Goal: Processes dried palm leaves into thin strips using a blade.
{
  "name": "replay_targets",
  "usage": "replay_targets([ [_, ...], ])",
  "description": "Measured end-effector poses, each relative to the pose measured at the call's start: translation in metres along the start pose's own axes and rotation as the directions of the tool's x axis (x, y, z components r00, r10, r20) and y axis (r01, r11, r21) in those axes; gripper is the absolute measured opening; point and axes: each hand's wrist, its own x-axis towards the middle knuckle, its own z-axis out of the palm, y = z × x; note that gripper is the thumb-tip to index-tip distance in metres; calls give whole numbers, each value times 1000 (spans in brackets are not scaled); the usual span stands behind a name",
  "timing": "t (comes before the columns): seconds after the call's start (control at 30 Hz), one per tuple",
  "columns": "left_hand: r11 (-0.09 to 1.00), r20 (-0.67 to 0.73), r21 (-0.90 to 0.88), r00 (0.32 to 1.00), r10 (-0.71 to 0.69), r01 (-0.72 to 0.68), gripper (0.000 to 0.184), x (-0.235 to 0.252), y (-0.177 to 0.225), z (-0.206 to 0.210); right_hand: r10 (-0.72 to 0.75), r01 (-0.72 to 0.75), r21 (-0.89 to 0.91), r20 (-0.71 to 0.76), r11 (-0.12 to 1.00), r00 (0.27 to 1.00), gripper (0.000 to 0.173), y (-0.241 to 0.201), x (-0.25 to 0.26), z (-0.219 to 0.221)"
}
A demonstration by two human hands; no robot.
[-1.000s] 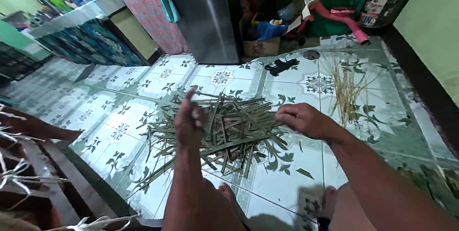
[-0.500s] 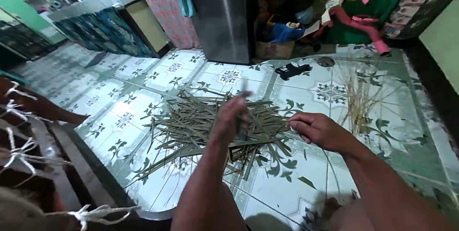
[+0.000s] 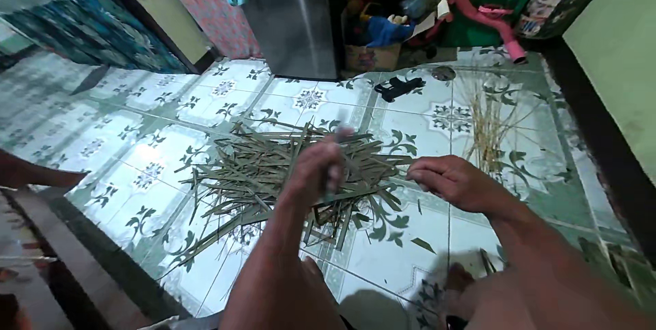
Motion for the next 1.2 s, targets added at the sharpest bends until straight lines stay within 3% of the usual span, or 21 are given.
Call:
replay_targets([
  [0.07,978,-67,-114,984,166,-173,40,-2,17,-27,15,-15,22,13,1000,1000,28,3,-4,-5],
  [0.13,967,-128,-153,975,184,-203,41,-3,14,-33,53,-54,51,29,997,998,27,2,-4,-3],
  [0.2,998,-136,-32,990,41,-46,48,-5,-7,-18,81,-83,91,28,992,996,27,-5,-2,4],
  [0.27,975,-47,142,985,-165,171,53,-8,-28,16,98,-100,103,29,990,995,27,-14,2,16],
  [0.33,945,70,224,963,-260,239,48,-10,-42,44,87,-90,98,34,991,996,28,-19,6,26],
  [0.43,967,26,147,977,-212,206,41,-16,-34,41,44,-49,78,63,996,997,28,-21,8,30],
  [0.53,998,-130,-3,989,-64,64,40,-23,-14,17,8,-12,48,84,999,996,29,-16,8,24],
  [0.6,999,-164,-48,987,-5,-3,44,-24,-10,7,-4,2,24,74,1000,997,30,-14,7,24],
  [0.77,983,-77,58,983,-167,172,48,-24,-32,34,-84,85,-32,34,996,996,30,-13,9,32],
  [0.97,980,-116,-187,992,52,-74,49,-26,-1,-5,-82,82,-12,55,997,995,30,-10,4,22],
  [1.1,991,-30,-71,993,-117,114,50,-25,-22,18,-101,102,-3,85,995,991,31,-12,8,28],
  [1.2,996,-39,-82,999,-37,33,46,-27,-6,7,-108,110,-14,103,994,989,31,-13,8,22],
])
